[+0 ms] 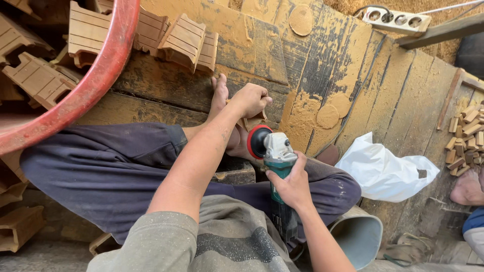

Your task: The person uses an angle grinder with a sanding disc to smooth the surfaces and edges of small, interlocking wooden components, picking them from a red bucket and placing them on a wooden platform.

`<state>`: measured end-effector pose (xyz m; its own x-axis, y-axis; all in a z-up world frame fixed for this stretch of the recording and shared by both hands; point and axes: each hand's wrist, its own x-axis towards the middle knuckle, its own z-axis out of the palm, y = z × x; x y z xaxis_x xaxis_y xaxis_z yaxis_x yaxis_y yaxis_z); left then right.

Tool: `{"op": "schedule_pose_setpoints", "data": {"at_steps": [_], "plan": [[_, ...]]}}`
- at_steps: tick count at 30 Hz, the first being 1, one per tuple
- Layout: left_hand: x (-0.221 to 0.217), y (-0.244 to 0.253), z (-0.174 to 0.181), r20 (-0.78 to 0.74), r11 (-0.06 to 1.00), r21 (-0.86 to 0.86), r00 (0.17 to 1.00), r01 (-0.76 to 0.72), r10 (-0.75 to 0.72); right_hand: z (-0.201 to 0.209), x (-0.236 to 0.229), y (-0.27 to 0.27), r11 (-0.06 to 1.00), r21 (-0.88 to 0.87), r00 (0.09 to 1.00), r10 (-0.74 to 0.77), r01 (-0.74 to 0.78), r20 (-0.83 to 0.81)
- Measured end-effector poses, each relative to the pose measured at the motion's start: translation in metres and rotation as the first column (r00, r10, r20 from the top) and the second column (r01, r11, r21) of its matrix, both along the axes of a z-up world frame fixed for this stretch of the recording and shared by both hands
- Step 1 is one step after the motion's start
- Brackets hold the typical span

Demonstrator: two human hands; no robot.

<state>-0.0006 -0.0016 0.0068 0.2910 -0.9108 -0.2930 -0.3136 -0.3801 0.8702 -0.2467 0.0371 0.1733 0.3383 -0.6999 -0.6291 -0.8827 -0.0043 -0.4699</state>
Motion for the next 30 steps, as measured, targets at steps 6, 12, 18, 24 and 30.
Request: {"op": "schedule_pose_setpoints", "data": {"at_steps": [6,12,18,24,30], "plan": [[-0.002,0.001,0.006,0.025,0.999,0.024,0.999,0.037,-0.037,0.003,-0.001,0.003,1.000,0.002,0.999,-0.030,0.030,0.012],[-0.005,0.003,0.007,0.018,0.999,0.045,0.999,0.026,-0.026,-0.002,0.008,0.006,0.999,0.015,0.999,0.040,-0.040,-0.030],[-0.002,0.000,0.006,0.022,0.999,0.038,1.000,0.021,-0.022,-0.006,0.005,0.000,0.999,0.045,1.000,0.007,-0.007,-0.003],[0.002,-0.004,0.003,0.032,0.999,0.036,0.999,0.020,-0.021,0.001,-0.006,-0.002,1.000,-0.017,1.000,-0.023,0.023,0.013],[-0.004,-0.001,-0.004,0.040,0.999,0.015,0.998,0.041,-0.041,0.006,-0.001,0.002,0.999,0.005,0.999,-0.032,0.032,0.017]]}}
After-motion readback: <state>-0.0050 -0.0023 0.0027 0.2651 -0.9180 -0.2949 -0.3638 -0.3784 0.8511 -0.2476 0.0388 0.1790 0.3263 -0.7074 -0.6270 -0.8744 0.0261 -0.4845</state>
